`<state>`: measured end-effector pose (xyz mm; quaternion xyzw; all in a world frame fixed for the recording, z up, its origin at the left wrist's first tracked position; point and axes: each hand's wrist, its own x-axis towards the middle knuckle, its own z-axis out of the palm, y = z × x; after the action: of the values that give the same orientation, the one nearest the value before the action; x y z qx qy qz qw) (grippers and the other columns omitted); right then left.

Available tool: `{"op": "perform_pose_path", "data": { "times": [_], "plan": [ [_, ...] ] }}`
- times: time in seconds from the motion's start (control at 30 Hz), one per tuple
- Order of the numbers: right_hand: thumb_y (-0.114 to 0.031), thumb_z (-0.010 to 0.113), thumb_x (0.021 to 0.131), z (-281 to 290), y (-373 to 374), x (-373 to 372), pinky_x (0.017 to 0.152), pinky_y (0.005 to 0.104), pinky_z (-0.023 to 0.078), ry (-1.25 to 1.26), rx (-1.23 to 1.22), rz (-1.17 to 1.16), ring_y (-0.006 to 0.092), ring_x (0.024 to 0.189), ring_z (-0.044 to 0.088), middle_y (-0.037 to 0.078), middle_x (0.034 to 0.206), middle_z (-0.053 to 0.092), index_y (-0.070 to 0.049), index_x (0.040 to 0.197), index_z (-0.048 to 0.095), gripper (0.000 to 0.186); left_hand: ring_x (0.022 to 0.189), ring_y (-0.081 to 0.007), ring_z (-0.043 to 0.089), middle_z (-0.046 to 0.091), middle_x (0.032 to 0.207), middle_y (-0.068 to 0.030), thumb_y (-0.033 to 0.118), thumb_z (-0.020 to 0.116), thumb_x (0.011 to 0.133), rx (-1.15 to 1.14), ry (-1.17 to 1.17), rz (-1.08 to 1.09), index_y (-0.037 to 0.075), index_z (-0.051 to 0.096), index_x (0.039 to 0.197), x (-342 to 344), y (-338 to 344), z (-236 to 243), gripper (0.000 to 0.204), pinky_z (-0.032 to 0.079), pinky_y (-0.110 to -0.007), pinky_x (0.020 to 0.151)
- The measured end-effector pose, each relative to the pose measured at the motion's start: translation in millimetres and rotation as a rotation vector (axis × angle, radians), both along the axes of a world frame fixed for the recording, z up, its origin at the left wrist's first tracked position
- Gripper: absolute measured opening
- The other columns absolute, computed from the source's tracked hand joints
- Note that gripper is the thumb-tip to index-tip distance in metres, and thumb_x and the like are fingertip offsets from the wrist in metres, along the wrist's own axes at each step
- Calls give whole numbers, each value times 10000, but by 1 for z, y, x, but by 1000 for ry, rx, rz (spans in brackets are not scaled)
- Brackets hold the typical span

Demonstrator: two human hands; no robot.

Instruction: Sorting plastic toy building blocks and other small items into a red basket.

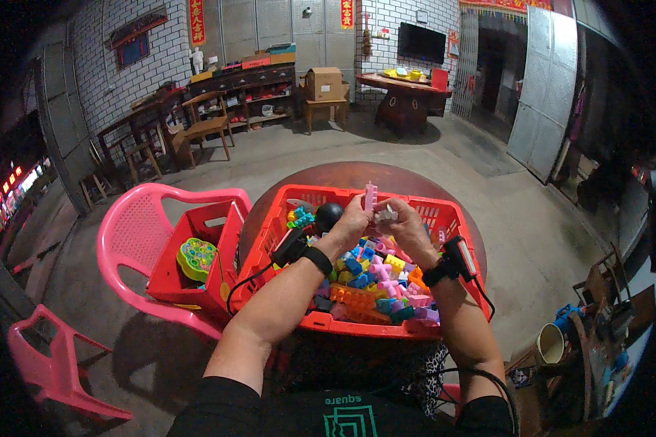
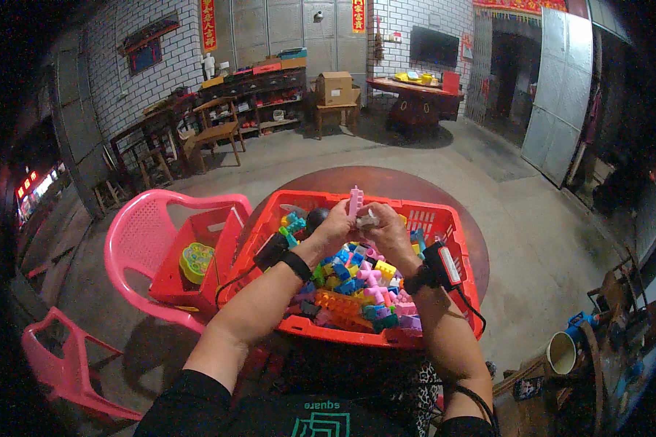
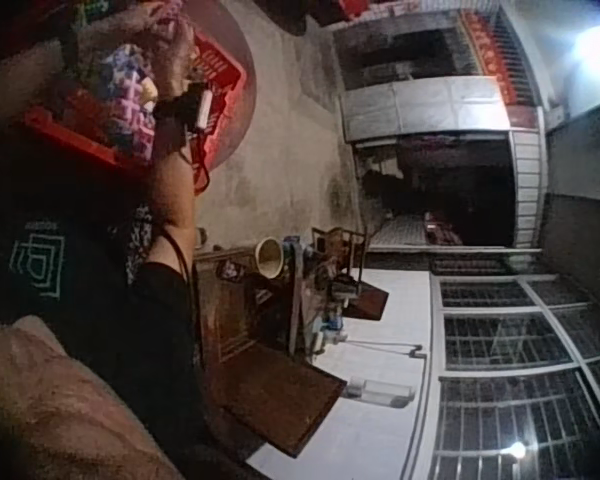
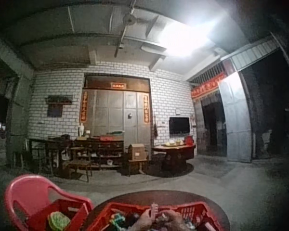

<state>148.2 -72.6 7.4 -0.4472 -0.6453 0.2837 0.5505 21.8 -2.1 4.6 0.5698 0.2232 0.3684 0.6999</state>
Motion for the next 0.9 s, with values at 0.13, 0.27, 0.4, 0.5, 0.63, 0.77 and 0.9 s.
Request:
{"op": "perform_pose_path", "data": {
  "times": [0.13, 0.27, 0.4, 0.5, 0.63, 0.77, 0.9],
  "plan": [
    [89, 535, 704, 6, 1, 4, 623, 243, 473, 177, 54, -95, 124, 736, 573, 23, 791, 582, -27, 911, 555, 238, 820, -176, 599, 559, 981, -65, 175, 519, 877, -1, 0, -71, 92, 433, 1110, -2, -5, 1, 262, 537, -336, 614],
    [95, 492, 722, 18, -4, 8, 609, 222, 472, 313, 148, -122, 110, 702, 570, 25, 809, 587, -40, 931, 552, 256, 730, -133, 568, 544, 835, -18, 247, 498, 894, -104, -148, -371, 109, 469, 1043, 0, -1, 0, 205, 517, -314, 609],
    [31, 515, 776, 32, -6, 14, 605, 213, 475, 567, 286, -88, 98, 702, 562, 32, 818, 572, -40, 963, 534, 200, 643, -116, 514, 486, 736, 10, 274, 478, 906, -175, -175, -472, 116, 475, 1012, 1, -16, 5, 190, 493, -320, 652],
    [-7, 515, 792, 19, -2, 19, 633, 223, 465, 545, 226, -101, 109, 718, 560, 33, 815, 564, -40, 961, 533, 173, 680, -126, 509, 492, 789, -2, 272, 480, 906, -133, -178, -490, 106, 468, 1027, 9, -22, 5, 206, 476, -348, 703],
    [-131, 507, 843, 6, 0, 8, 773, 268, 432, 212, 146, -113, 159, 887, 532, 77, 949, 540, -15, 1036, 535, 227, 733, -131, 509, 513, 849, -20, 285, 440, 920, -100, -180, -412, 99, 500, 997, 8, -11, -8, 210, 476, -353, 718],
    [-248, 460, 875, 4, 1, 2, 925, 340, 362, -392, 334, -249, 274, 1087, 432, 147, 1127, 467, -20, 1123, 516, 341, 721, -136, 511, 528, 823, -20, 298, 359, 931, -116, -210, -436, 102, 536, 932, 9, 2, -13, 264, 484, -351, 725],
    [-210, 465, 834, 9, -6, 0, 883, 397, 399, -494, 282, -325, 366, 1049, 448, 192, 1126, 444, -33, 1106, 518, 329, 679, -134, 514, 534, 792, -8, 356, 355, 898, -158, -114, -301, 113, 544, 926, 3, 3, -5, 309, 491, -343, 647]
  ]
}}
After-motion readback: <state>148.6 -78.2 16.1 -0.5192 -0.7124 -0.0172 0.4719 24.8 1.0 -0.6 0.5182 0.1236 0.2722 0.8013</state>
